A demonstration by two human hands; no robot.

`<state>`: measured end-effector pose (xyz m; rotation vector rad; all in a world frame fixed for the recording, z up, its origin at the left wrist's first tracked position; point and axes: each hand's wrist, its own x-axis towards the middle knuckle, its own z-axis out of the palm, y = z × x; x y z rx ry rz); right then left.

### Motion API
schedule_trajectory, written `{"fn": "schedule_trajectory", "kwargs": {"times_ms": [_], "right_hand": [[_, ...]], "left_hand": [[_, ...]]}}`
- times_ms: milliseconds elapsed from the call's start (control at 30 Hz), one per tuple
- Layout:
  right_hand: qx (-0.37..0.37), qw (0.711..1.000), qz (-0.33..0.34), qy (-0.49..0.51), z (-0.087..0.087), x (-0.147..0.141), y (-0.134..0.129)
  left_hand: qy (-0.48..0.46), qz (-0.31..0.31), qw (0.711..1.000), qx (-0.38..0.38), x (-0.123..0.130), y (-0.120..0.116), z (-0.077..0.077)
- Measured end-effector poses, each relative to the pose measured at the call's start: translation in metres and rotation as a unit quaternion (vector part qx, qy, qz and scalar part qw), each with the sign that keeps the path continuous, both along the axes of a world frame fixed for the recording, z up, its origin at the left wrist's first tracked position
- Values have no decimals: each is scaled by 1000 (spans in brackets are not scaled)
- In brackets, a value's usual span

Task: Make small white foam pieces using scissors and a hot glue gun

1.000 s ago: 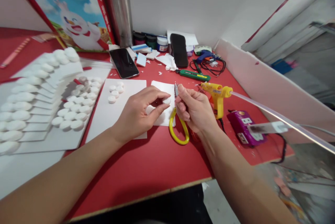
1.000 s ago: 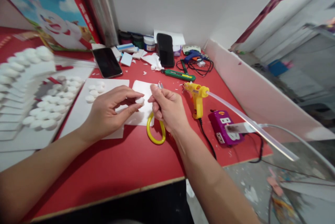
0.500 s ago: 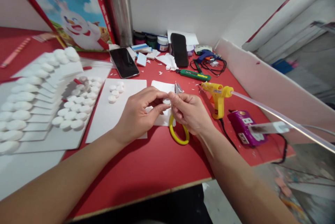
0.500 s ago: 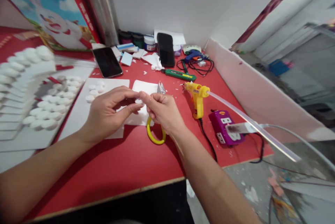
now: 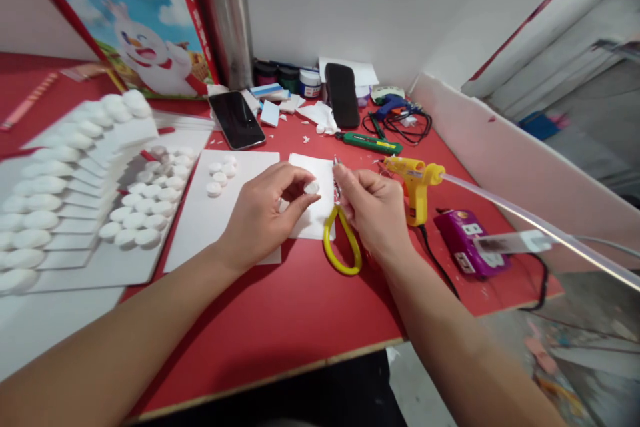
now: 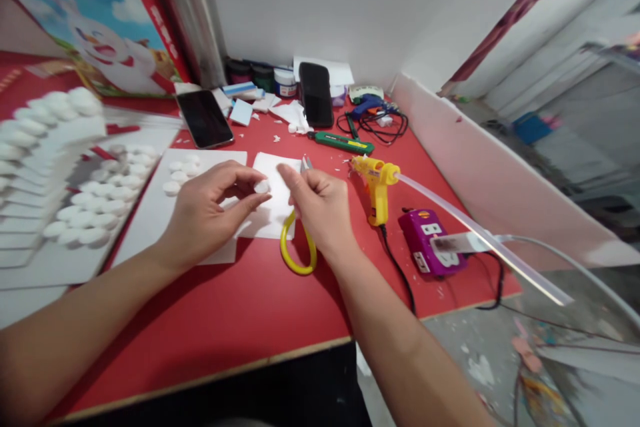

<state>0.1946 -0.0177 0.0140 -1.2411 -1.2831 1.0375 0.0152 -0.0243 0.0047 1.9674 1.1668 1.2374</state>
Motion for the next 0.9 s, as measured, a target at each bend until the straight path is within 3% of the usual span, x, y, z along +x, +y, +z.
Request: {"fn": "schedule_trajectory", "kwargs": {"times_ms": [100, 200, 300, 400, 533, 667, 800, 900], "right_hand": [[-27, 996, -7, 89, -3, 3, 4], [-34, 990, 21, 135, -6, 5, 8], [-20, 991, 36, 126, -5, 5, 8], [1, 997, 5, 82, -2, 5, 6], [54, 996, -62, -30, 1, 8, 4], [56, 996, -41, -56, -1, 10, 2], [-1, 999, 17, 49, 1, 7, -3], [-85, 979, 88, 165, 5, 4, -5]], "left_hand": [[-49, -5, 998, -37, 1, -1, 0], [-165, -26, 977, -134, 3, -1, 2], [-272, -65, 938, -205, 4, 1, 3], [-327, -101, 906, -250, 2, 5, 2], [-357, -135, 874, -300, -1, 7, 1], [-375, -157, 852, -329, -3, 7, 3], [-373, -194, 845, -331, -4, 7, 4], [-351, -219, 858, -306, -3, 6, 5]]}}
